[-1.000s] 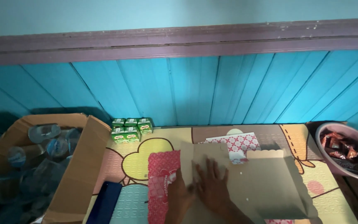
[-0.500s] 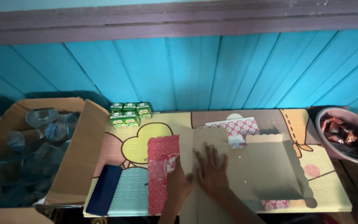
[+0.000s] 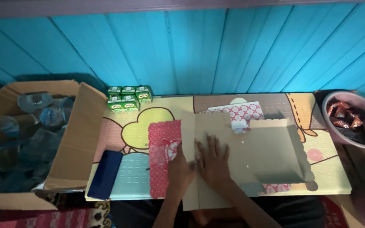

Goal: The person folds and assembles decorative pink printed cardboard gift boxes at a table, pressing the box flaps and sides flat by hand and stacking finished boxes with a pile of completed boxes. They work on one box at a time, creasing the base and tucking the side panels into shape.

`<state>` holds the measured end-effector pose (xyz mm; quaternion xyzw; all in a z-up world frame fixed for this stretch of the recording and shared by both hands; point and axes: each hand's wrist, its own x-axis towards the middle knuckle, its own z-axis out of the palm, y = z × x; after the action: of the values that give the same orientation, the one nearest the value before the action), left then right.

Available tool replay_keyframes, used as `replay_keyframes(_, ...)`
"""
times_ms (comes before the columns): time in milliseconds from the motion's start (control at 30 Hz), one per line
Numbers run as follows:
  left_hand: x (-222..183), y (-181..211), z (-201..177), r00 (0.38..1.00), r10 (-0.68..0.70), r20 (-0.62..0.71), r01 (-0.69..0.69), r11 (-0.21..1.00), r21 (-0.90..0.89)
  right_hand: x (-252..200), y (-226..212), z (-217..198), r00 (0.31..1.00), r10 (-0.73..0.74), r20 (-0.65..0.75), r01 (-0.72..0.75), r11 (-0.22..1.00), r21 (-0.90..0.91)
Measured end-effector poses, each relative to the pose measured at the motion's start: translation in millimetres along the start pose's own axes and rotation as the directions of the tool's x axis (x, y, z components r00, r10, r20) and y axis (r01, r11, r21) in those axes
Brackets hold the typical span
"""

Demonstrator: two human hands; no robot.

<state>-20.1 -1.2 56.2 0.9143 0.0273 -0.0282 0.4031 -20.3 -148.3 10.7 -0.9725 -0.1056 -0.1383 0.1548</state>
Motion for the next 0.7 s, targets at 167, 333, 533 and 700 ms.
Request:
replay_keyframes(167, -0.4, -2.9, 5.7, 0.998, -0.059, 0.008, 0.059, 0.998, 0.007, 5.0, -6.1, -10.7, 0.997, 0.043, 0.065, -0.044, 0.999, 0.017)
replay_keyframes(333, 0.4, 9.1, 6.5, 0.981, -0.178, 0.071, 0.169, 0.979, 0.114, 10.7, -11.4, -29.2, 0.905, 0.173, 0.388, -0.161, 0.985, -0.063)
replay_keyframes(533, -2.8, 21.2, -0.7, 0.972, -0.209, 0.106, 0.193, 0.971, 0.139, 11.0, -9.1, -24.7, 0.908, 0.174, 0.381, -0.155, 0.985, -0.08)
replay_keyframes(700, -4.9, 9.4, 5.6, 0.974, -0.204, 0.093, 0.192, 0.973, 0.129, 10.1, -10.5, -26.5, 0.914, 0.162, 0.373, -0.141, 0.987, -0.081)
